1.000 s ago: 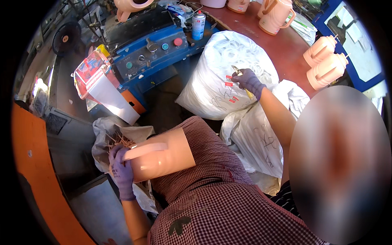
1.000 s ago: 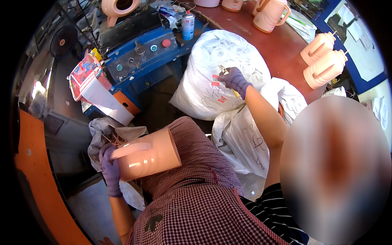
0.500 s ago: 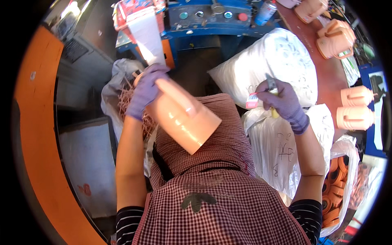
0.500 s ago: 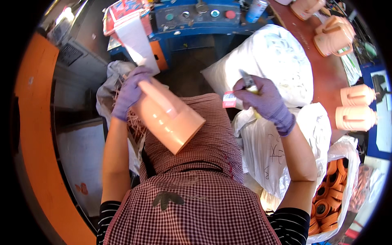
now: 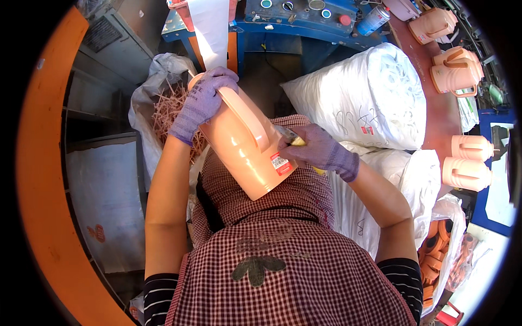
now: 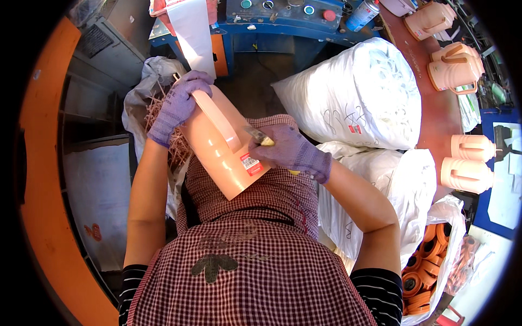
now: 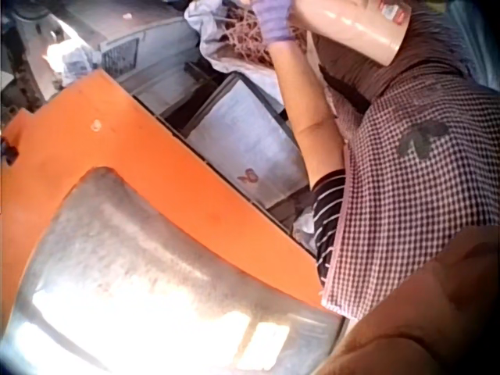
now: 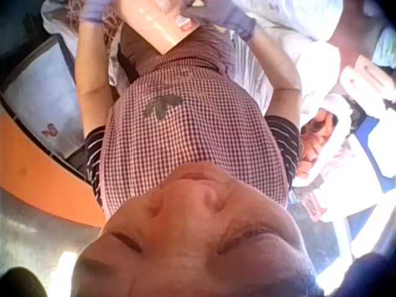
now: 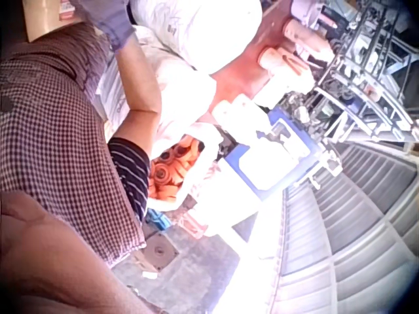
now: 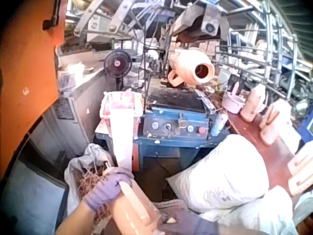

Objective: The person assembles pink plastic pitchers by attaching handles to the bodies. They pick up a pitcher body, attach a handle, and place the finished unit on a nearby table. The process is repeated multiple times in a factory setting.

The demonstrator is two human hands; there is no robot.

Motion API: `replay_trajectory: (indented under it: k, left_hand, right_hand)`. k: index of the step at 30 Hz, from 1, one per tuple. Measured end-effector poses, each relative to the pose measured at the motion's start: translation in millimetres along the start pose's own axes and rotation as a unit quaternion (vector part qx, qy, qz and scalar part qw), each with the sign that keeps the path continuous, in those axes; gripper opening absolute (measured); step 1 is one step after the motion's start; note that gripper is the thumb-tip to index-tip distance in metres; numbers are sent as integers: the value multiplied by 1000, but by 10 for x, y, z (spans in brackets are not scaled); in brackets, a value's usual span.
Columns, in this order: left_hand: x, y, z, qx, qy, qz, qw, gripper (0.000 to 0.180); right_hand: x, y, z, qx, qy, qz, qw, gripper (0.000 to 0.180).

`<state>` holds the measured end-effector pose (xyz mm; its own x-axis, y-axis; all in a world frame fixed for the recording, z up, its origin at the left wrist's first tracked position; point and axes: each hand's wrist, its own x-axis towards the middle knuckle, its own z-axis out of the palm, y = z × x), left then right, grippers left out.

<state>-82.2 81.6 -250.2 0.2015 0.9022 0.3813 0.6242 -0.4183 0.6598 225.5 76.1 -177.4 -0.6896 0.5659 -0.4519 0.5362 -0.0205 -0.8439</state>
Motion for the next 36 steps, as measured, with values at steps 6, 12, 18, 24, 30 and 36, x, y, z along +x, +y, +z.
replay_trajectory:
  k: [6,12,18,24,30,36]
  left_hand:
    - [16,19,21,-10,-2,-2,1000,33]
    - [3,32,-1,8,-10,-15,1000,34]
    - [-23,-6,20,2,-3,-18,1000,32]
    - [-7,-13,21,-1,-4,-19,1000,32]
    - [-35,-28,42,2,0,-22,1000,37]
    - [-40,-56,28,-7,-7,-30,1000,37]
  right_hand:
    - [69,-23,24,11,-56,72,996,23]
    - [105,-64,-26,-96,-51,1,994,21]
    - [-26,-167,-63,101,-43,-31,993,16]
    - [-32,-184,-206,101,-69,0,993,16]
    - [138,-70,-119,-25,-77,13,997,18]
    - [207,-45,-77,-84,-91,31,992,21]
